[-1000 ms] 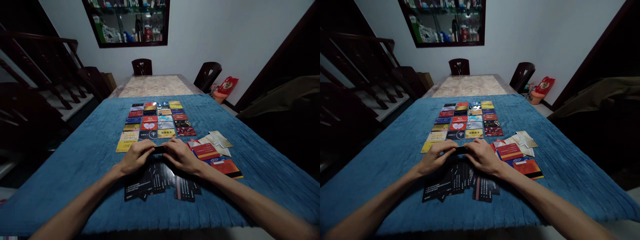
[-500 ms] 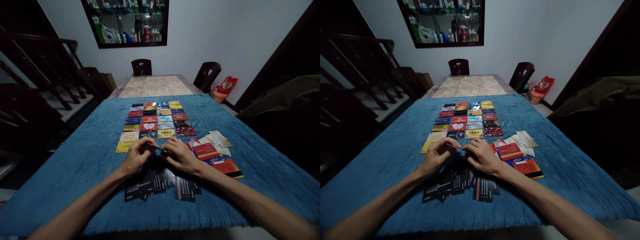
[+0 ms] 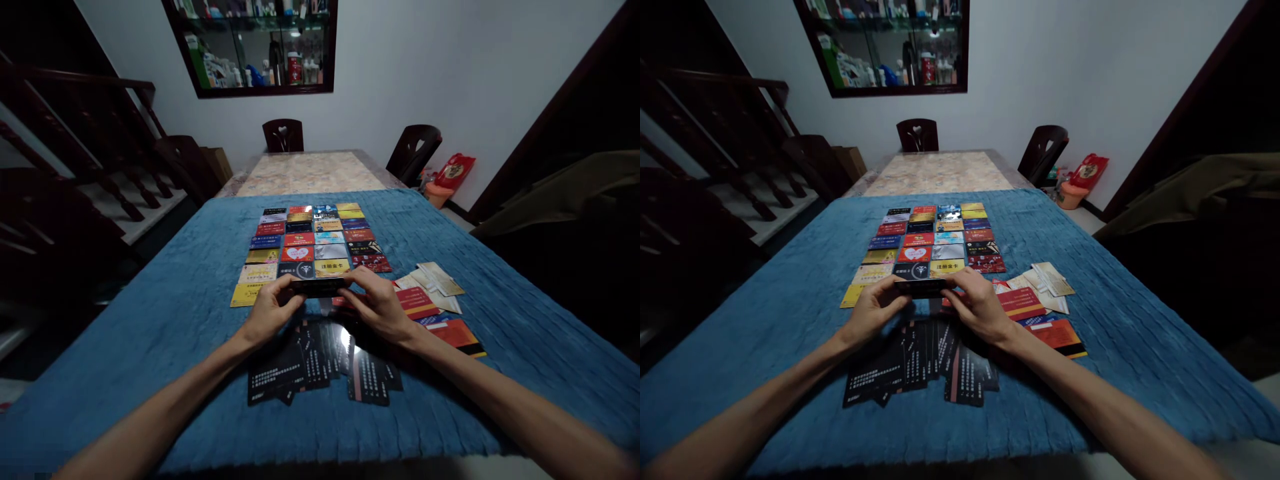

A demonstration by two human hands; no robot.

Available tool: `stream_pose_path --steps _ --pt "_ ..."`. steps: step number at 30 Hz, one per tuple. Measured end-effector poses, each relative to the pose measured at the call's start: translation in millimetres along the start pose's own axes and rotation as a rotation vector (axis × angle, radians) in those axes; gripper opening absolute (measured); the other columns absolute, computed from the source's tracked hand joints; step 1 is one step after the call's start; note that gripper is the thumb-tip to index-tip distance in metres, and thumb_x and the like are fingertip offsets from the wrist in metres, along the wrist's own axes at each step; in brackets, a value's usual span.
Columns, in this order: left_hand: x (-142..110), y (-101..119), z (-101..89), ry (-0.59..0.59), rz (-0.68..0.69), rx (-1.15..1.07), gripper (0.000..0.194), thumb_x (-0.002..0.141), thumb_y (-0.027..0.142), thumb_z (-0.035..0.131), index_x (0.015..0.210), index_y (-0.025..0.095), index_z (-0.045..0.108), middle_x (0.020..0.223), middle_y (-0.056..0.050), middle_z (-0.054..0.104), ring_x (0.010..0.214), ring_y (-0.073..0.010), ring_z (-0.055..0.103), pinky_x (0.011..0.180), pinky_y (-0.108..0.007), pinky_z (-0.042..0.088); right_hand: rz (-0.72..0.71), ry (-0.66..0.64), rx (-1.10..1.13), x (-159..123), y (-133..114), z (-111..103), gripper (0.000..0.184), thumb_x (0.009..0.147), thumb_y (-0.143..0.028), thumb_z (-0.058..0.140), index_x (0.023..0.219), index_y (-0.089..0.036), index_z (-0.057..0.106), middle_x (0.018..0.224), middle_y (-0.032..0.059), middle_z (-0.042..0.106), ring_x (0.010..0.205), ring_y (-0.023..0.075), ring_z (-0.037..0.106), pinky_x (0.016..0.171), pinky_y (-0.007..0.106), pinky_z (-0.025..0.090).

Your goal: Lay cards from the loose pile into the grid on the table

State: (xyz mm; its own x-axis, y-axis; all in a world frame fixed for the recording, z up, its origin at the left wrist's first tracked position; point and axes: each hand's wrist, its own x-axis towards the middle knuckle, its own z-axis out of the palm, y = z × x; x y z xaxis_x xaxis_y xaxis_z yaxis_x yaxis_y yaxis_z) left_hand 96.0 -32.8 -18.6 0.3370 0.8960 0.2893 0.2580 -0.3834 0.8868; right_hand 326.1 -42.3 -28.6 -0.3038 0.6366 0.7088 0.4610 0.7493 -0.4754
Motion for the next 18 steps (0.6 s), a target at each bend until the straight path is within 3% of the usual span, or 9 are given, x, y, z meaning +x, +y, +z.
stream_pose_path --steps 4,9,13,18 --pt "-2.3 -0.7 0.8 0.057 0.06 0.094 0.021 0.083 0.023 0.058 0.103 0.018 0.059 0.1 -0.004 0.066 0.093 -0.0173 0.065 0.087 -0.034 0.054 -0.024 -0.012 -0.038 -1.8 3.6 0.9 0.015 0.095 -0.018 0.052 0.105 -0.02 0.063 0.089 0.0062 0.069 0.083 0.0197 0.063 0.072 0.033 0.051" --pt "-8.3 1.0 1.5 0.002 0.149 0.303 0.03 0.087 0.017 0.054 0.117 0.02 0.057 0.107 -0.005 0.069 0.096 -0.0181 0.066 0.09 -0.035 0.054 -0.059 -0.033 -0.055 -2.4 3.5 2.3 0.014 0.095 -0.017 0.051 0.103 -0.02 0.062 0.085 0.0053 0.067 0.077 0.018 0.061 0.067 0.03 0.05" --pt "-9.8 0.5 1.2 -0.016 0.194 0.373 0.03 0.089 0.016 0.05 0.118 0.021 0.058 0.109 -0.005 0.07 0.099 -0.0183 0.067 0.091 -0.035 0.054 -0.082 -0.035 -0.091 -3.2 3.5 3.0 0.018 0.095 -0.016 0.049 0.11 -0.019 0.059 0.087 0.006 0.067 0.078 0.0182 0.062 0.068 0.03 0.051" --pt "-8.2 -1.6 0.5 0.047 0.215 0.348 0.026 0.089 0.017 0.052 0.114 0.02 0.06 0.108 -0.004 0.07 0.093 -0.0176 0.067 0.086 -0.032 0.054 -0.135 -0.047 -0.183 -2.9 2.2 3.3 0.031 0.096 -0.018 0.05 0.127 -0.018 0.05 0.092 0.0079 0.067 0.08 0.0203 0.062 0.069 0.033 0.051"
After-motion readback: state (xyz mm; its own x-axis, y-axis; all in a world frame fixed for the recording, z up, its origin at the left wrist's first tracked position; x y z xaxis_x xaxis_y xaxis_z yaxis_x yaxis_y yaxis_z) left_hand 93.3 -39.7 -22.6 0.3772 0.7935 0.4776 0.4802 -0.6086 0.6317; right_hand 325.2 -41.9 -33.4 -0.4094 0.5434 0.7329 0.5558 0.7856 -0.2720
